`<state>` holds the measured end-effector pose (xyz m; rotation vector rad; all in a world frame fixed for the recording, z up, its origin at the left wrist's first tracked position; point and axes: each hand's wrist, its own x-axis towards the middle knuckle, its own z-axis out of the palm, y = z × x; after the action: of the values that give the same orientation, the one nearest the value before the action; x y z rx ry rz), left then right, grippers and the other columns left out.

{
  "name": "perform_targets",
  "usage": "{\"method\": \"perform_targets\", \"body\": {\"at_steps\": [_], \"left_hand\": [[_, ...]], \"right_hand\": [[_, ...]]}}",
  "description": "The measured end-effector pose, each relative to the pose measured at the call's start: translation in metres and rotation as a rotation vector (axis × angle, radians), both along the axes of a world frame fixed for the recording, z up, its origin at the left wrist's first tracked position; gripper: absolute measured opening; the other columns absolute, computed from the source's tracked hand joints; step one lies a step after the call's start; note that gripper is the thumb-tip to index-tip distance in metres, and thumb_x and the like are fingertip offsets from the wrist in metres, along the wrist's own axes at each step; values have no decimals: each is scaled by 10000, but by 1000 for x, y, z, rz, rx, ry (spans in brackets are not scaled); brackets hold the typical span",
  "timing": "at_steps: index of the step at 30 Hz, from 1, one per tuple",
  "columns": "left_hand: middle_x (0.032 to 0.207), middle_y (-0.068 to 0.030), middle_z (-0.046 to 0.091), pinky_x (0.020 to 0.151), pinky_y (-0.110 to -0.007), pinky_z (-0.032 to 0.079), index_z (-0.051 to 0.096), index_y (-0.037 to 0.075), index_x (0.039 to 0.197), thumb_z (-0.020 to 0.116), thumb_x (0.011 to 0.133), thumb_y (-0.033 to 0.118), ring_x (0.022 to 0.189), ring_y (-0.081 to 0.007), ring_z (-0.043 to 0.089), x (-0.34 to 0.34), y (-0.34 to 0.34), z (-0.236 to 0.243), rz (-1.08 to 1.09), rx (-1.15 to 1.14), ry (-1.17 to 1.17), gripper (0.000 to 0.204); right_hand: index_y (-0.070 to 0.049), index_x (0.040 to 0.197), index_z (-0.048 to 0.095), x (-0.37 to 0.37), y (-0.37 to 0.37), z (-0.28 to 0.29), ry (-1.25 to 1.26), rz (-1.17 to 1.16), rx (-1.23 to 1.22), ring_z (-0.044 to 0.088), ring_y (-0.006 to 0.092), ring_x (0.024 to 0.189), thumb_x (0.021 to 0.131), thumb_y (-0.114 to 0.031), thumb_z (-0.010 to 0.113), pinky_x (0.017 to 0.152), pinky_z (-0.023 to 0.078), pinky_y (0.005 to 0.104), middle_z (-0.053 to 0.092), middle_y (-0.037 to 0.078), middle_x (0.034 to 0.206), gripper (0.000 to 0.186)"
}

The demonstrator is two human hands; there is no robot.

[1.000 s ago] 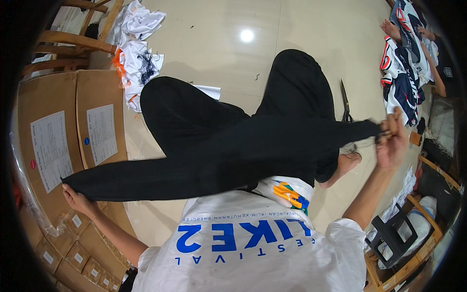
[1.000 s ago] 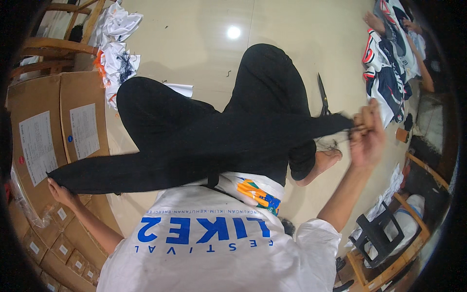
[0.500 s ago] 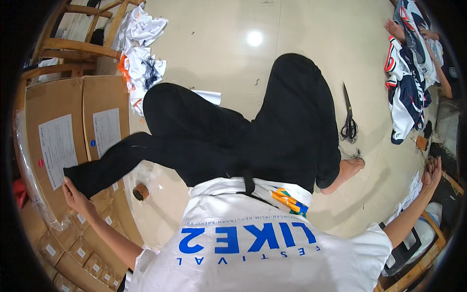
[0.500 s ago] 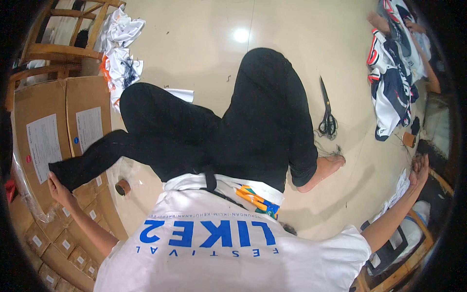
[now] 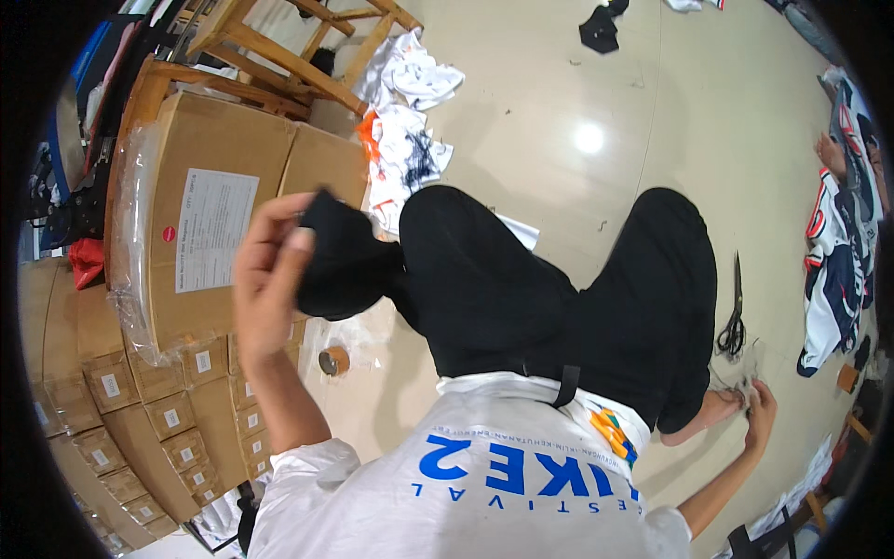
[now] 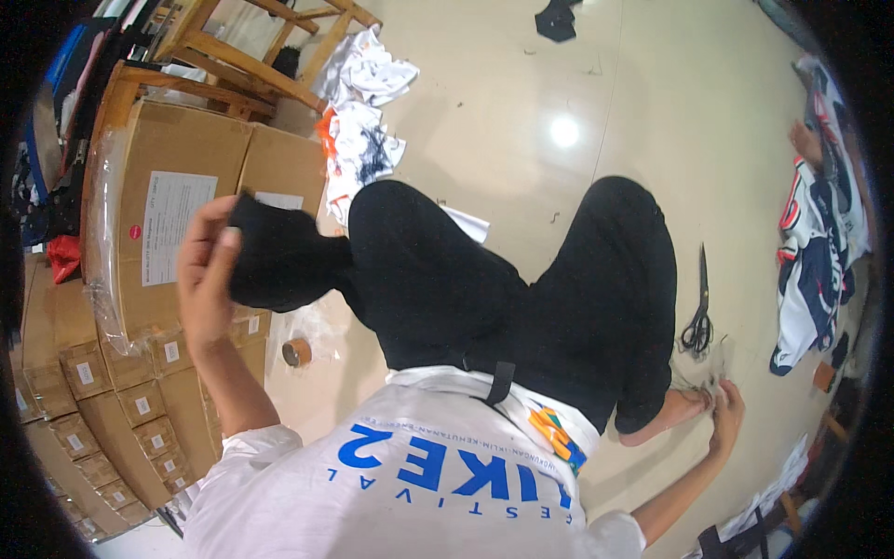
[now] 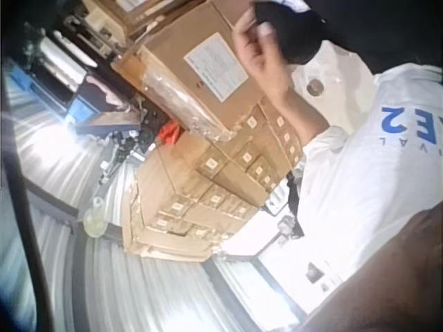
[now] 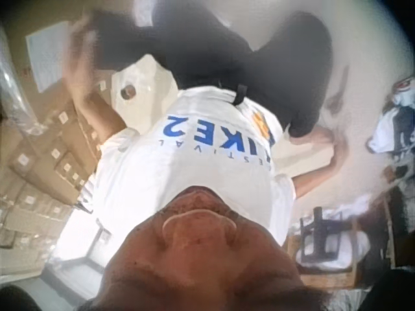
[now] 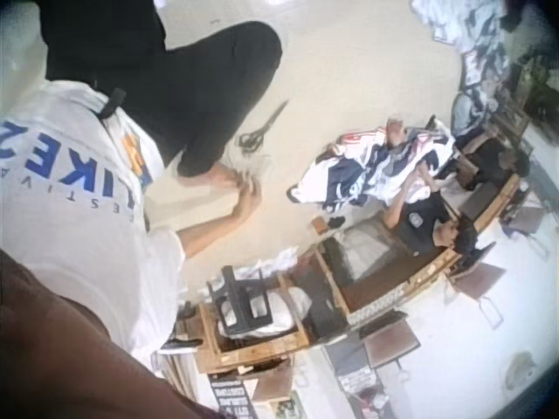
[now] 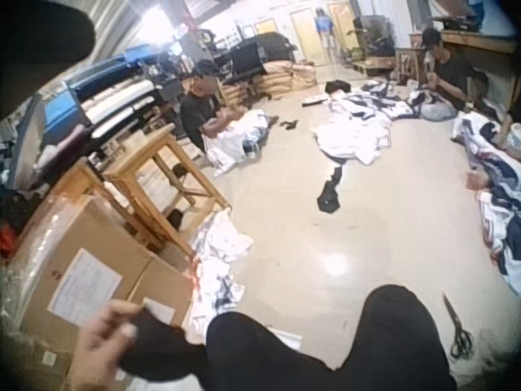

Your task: The person sits on the floor and uses scissors to cut a black piece of fabric, likely a sleeve or pant leg. They repeatedly pull threads from the fabric and trim the edges with the scissors.

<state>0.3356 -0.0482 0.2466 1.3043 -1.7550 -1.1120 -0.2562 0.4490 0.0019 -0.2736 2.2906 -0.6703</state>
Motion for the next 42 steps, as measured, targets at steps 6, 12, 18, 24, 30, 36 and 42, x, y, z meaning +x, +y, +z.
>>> {"method": "perform_targets", "body": {"at_steps": [6, 12, 18, 24, 30, 36, 42], "left_hand": [[1079, -20, 669, 794, -143, 444, 532, 9, 1366, 604, 990, -28, 931, -19, 602, -80, -13, -23, -278, 321, 275, 384], [989, -52, 752, 755, -152, 496, 540, 30, 1226, 705, 947, -40, 873, -28, 664, -124, -8, -26, -353, 425, 411, 332], [966, -75, 750, 754, -159, 494, 534, 52, 1170, 722, 937, -17, 859, -56, 678, -149, -8, -45, -374, 523, 373, 307], [968, -61, 746, 729, -155, 450, 526, 36, 1205, 716, 966, 24, 857, -23, 633, -156, 6, -55, -408, 488, 338, 305], [976, -51, 730, 787, -186, 466, 516, 35, 1218, 718, 966, 27, 948, -53, 653, -149, 20, -50, -487, 444, 284, 323], [993, -72, 734, 845, -199, 476, 493, 22, 1208, 723, 947, -11, 963, -72, 664, -134, 20, -58, -411, 374, 231, 350], [1003, -61, 689, 888, -224, 471, 496, 15, 1232, 719, 946, -1, 991, -92, 663, -138, 25, -70, -328, 238, 287, 363]], "right_hand": [[-75, 1499, 496, 31, 115, 26, -149, -516, -98, 637, 292, 1149, 962, -186, 665, 804, 621, 433, 607, 191, 1360, 574], [-13, 1430, 536, 66, 120, 17, -147, -349, 333, 708, 300, 928, 937, -112, 672, 692, 641, 424, 609, 199, 1325, 521], [46, 1277, 640, 71, 11, 32, 425, -2, 25, 708, 196, 837, 913, -87, 745, 735, 575, 313, 730, 104, 901, 402], [11, 1121, 716, 153, -209, 102, 370, -81, -657, 651, 100, 856, 957, -85, 719, 778, 532, 255, 723, 47, 954, 191], [-25, 1213, 716, 257, -361, 152, -98, 475, -1101, 675, 188, 1023, 882, -118, 815, 913, 516, 310, 735, 113, 1122, 358], [10, 1009, 737, 275, -372, 150, -211, 511, -1036, 682, 154, 836, 936, -100, 767, 782, 510, 278, 743, 90, 921, 135], [5, 995, 718, 284, -371, 140, -303, 380, -980, 620, 96, 799, 986, -151, 727, 745, 480, 255, 713, 35, 880, 157]]}}
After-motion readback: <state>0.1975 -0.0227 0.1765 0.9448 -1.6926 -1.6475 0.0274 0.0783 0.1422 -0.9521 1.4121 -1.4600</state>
